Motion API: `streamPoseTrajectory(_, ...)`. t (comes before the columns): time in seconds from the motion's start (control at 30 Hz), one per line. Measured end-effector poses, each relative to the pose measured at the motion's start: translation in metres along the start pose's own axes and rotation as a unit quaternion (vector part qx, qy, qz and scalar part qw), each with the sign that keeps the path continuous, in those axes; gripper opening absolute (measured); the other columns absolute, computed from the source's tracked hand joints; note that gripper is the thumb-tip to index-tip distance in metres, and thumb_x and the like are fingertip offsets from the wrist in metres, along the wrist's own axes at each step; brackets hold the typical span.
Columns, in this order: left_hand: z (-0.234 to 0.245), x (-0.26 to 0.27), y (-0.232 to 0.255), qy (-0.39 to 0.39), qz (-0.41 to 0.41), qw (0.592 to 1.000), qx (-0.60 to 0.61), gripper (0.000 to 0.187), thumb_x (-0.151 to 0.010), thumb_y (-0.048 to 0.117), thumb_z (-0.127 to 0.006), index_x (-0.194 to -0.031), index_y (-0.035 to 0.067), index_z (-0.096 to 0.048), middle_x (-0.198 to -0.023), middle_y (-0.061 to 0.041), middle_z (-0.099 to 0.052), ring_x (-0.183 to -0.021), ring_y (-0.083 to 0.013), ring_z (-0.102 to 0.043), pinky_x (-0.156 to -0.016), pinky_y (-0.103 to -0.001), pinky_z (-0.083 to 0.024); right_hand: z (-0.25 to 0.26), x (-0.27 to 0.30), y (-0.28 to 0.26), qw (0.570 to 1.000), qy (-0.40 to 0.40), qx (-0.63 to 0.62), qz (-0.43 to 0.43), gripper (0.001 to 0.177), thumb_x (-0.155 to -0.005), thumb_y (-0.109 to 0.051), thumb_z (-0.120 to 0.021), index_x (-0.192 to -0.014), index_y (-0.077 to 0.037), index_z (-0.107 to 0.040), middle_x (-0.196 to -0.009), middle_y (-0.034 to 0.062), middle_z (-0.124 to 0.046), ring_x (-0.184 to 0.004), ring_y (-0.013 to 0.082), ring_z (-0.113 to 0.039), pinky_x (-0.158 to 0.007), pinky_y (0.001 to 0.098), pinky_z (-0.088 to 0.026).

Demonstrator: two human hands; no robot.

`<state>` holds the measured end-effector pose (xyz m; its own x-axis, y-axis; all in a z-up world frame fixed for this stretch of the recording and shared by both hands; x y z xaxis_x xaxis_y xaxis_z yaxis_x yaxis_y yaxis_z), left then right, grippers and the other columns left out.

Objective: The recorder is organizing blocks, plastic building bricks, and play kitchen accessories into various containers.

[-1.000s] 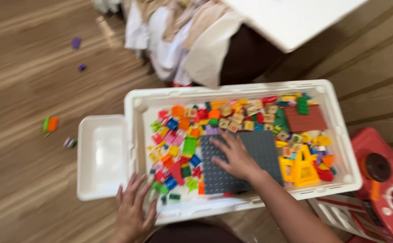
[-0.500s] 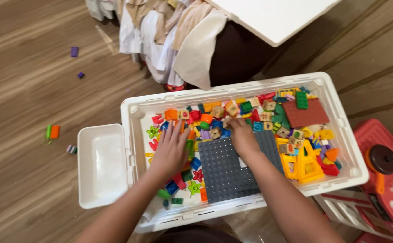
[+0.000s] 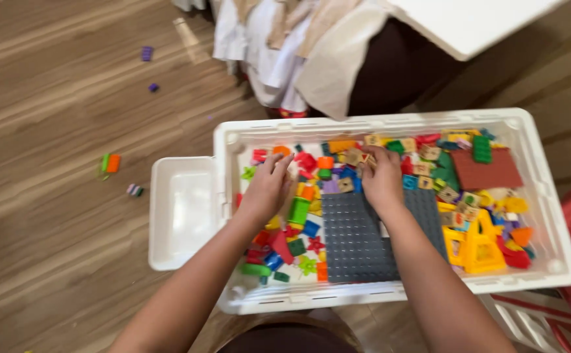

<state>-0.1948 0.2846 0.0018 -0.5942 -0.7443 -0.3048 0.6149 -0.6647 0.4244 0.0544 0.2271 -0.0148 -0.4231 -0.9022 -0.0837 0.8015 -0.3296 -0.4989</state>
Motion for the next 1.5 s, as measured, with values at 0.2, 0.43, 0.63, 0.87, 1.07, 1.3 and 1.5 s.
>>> streamPoseTrajectory(0.2, 0.107, 0.080, -0.050, 0.130, 0.178, 0.946, 0.236, 0.046, -0.089, 0.008, -0.072, -0.133, 0.004, -0.059, -0.101, -0.013, -0.064, -0.095, -0.0265, -0.065, -0.090, -0.039, -0.054, -0.087, 0.059, -0.164, 0.841, -0.287, -0.453, -0.069, 0.059, -0.087, -0.023, -0.076, -0.140, -0.011, -0.054, -0.118, 0.0067, -0.073, -0.101, 0.0133, -0.071, -0.080, 0.0290, -0.060)
streamPoseTrajectory(0.43, 0.136, 0.121, -0.116, 0.129, 0.249, 0.956, 0.092, 0.036, -0.089, 0.010, -0.072, -0.124, 0.002, -0.064, -0.113, -0.018, -0.065, -0.098, -0.0336, -0.066, -0.088, -0.044, -0.053, -0.128, 0.039, -0.190, 0.866, -0.284, -0.403, -0.083, 0.047, -0.094, -0.023, -0.068, -0.139, -0.017, -0.058, -0.096, 0.0059, -0.069, -0.078, 0.0132, -0.062, -0.064, 0.0293, -0.052)
streamPoseTrajectory(0.63, 0.128, 0.137, -0.149, 0.131, 0.276, 0.945, 0.115, 0.033, -0.096, 0.007, -0.064, -0.129, 0.005, -0.063, -0.127, -0.019, -0.065, -0.113, -0.0358, -0.066, -0.095, -0.043, -0.053, -0.068, -0.013, -0.062, 0.995, -0.050, -0.002, 0.088, 0.056, -0.081, -0.017, -0.079, -0.134, -0.008, -0.061, -0.136, 0.0289, -0.052, -0.130, 0.0459, -0.046, -0.105, 0.0535, -0.043)
streamPoseTrajectory(0.87, 0.090, 0.130, -0.132, 0.004, 0.206, 0.978, -0.025, 0.049, -0.091, 0.015, -0.065, -0.140, 0.018, -0.060, -0.154, -0.014, -0.049, -0.144, -0.0384, -0.045, -0.115, -0.057, -0.038, -0.062, 0.020, 0.000, 0.994, -0.088, 0.045, 0.041, 0.031, -0.093, -0.006, -0.067, -0.124, -0.009, -0.070, -0.131, 0.0173, -0.067, -0.131, 0.0368, -0.056, -0.112, 0.0445, -0.048)
streamPoseTrajectory(1.07, 0.079, 0.088, -0.064, -0.181, 0.191, 0.965, -0.005, 0.082, -0.084, 0.057, -0.069, -0.157, 0.033, -0.041, -0.162, -0.016, -0.023, -0.150, -0.0421, -0.018, -0.114, -0.065, -0.021, -0.034, 0.012, -0.010, 0.993, -0.039, -0.111, -0.003, 0.034, -0.090, -0.002, -0.066, -0.124, -0.009, -0.067, -0.128, 0.0190, -0.062, -0.124, 0.0345, -0.060, -0.107, 0.0412, -0.049)
streamPoseTrajectory(1.3, 0.012, 0.092, -0.033, -0.133, 0.032, 0.987, -0.080, 0.069, -0.088, 0.043, -0.063, -0.151, 0.023, -0.042, -0.163, -0.017, -0.031, -0.152, -0.0384, -0.019, -0.117, -0.067, -0.012, -0.027, -0.007, -0.026, 0.993, 0.012, -0.098, 0.063, 0.043, -0.089, 0.007, -0.057, -0.128, -0.008, -0.069, -0.147, 0.0226, -0.048, -0.133, 0.0371, -0.051, -0.110, 0.0417, -0.044)
streamPoseTrajectory(1.5, -0.018, 0.095, -0.029, -0.294, 0.060, 0.933, -0.201, 0.042, -0.102, 0.019, -0.057, -0.143, 0.021, -0.053, -0.126, -0.005, -0.062, -0.134, -0.0263, -0.052, -0.129, -0.071, -0.008, -0.036, -0.015, 0.035, 0.995, -0.086, -0.035, -0.031, 0.051, -0.096, -0.011, -0.056, -0.145, -0.016, -0.044, -0.155, 0.0164, -0.043, -0.130, 0.0363, -0.054, -0.107, 0.0417, -0.046)
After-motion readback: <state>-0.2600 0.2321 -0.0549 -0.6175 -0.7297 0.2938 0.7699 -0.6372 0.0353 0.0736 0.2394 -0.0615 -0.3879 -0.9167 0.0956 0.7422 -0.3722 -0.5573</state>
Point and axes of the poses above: each hand's wrist, its own x-axis away from the middle knuckle, its own z-axis out of the back of the hand, y = z × x, the point moved 8 cm from there along -x, towards the middle knuckle
